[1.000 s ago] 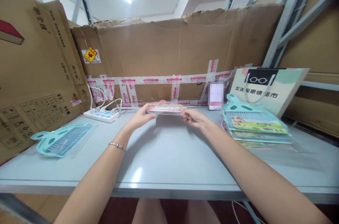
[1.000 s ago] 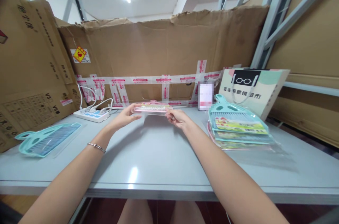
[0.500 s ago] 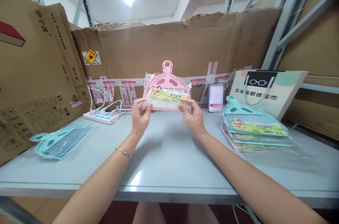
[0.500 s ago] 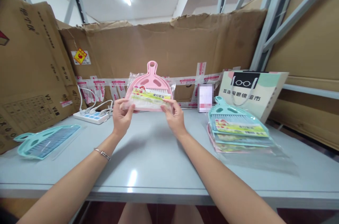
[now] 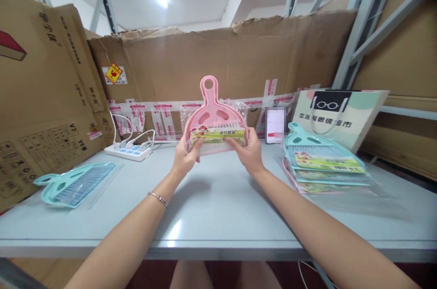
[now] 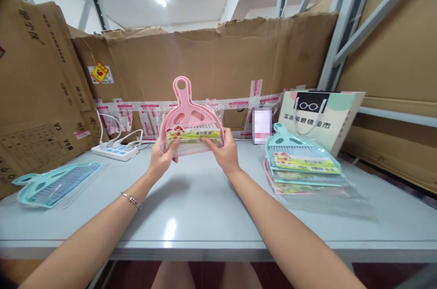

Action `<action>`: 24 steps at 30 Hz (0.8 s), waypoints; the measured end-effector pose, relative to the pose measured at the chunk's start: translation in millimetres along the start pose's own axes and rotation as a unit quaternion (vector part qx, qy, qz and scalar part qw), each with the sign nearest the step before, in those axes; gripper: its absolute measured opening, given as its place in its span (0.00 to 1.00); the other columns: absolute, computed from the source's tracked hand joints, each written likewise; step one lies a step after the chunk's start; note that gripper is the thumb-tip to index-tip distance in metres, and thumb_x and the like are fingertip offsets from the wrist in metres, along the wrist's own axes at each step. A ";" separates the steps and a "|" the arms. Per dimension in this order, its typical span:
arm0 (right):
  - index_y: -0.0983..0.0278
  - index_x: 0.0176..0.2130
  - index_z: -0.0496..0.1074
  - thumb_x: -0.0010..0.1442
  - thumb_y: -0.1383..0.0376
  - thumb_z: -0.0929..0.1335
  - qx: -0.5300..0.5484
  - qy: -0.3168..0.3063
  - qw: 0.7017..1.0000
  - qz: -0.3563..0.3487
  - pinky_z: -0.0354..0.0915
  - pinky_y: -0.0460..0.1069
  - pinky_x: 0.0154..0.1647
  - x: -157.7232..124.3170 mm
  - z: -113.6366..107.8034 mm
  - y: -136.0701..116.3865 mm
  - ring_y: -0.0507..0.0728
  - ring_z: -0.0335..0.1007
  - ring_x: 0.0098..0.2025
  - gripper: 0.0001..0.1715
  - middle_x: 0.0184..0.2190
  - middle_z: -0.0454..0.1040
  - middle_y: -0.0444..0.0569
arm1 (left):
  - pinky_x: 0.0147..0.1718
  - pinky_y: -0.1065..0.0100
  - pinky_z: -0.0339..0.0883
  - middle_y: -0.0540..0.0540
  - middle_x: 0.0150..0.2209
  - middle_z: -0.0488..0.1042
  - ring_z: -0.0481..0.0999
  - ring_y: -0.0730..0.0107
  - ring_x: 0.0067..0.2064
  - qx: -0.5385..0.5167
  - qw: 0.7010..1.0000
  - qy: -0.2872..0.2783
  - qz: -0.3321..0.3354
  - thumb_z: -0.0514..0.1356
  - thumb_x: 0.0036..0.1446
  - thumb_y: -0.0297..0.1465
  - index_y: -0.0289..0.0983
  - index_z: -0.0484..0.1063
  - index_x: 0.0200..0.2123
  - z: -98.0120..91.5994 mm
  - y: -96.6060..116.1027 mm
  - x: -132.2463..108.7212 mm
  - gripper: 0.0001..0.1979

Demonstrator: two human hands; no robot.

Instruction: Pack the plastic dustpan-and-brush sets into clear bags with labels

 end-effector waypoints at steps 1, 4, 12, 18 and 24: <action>0.60 0.36 0.63 0.47 0.56 0.72 -0.009 0.001 1.000 -0.006 0.62 0.46 0.42 0.0 -0.9 -0.3 0.55 0.68 0.39 0.20 0.33 0.72 0.45 | 0.12 0.74 0.60 0.50 0.31 0.75 0.62 0.82 0.15 -0.003 1.000 -0.001 0.000 0.65 0.45 0.42 0.38 0.63 0.51 0.9 1.1 -0.9 0.31; 0.60 0.35 0.63 0.50 0.54 0.69 -0.012 -0.003 1.000 -0.005 0.60 0.45 0.39 1.8 -1.8 1.5 0.53 0.66 0.36 0.17 0.31 0.71 0.44 | 0.11 0.74 0.59 0.49 0.31 0.74 0.63 0.82 0.14 -0.003 1.000 -0.001 0.000 0.64 0.45 0.43 0.37 0.64 0.49 2.5 2.7 -1.2 0.29; 0.62 0.31 0.63 0.49 0.48 0.67 -0.031 -0.136 0.984 0.110 0.59 0.46 0.26 12.6 5.0 42.7 0.51 0.61 0.24 0.21 0.23 0.67 0.42 | 0.31 0.68 0.69 0.42 0.36 0.78 0.76 0.66 0.31 -0.028 0.968 -0.122 -0.217 0.65 0.44 0.42 0.35 0.73 0.40 -7.7 -19.5 12.2 0.22; 0.59 0.46 0.68 0.50 0.50 0.68 -0.201 -0.179 0.960 -0.073 0.58 0.55 0.50 8.6 4.4 30.7 0.60 0.62 0.51 0.27 0.48 0.69 0.52 | 0.16 0.74 0.58 0.49 0.19 0.72 0.69 0.73 0.18 0.005 0.962 0.024 -0.274 0.67 0.41 0.37 0.34 0.71 0.31 -20.9 -39.7 17.2 0.16; 0.64 0.28 0.71 0.54 0.52 0.65 -0.087 -0.262 0.958 0.077 0.61 0.51 0.38 3.1 20.0 47.5 0.54 0.67 0.32 0.18 0.27 0.72 0.47 | 0.14 0.77 0.53 0.55 0.22 0.68 0.63 0.80 0.16 -0.002 0.978 0.086 -0.191 0.60 0.51 0.40 0.39 0.59 0.47 -11.7 -32.8 13.1 0.23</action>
Point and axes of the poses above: each hand's wrist, its own x-axis towards the middle knuckle, its own z-axis out of the palm, y = z × x, the point moved 3 cm from there along x, towards the middle knuckle
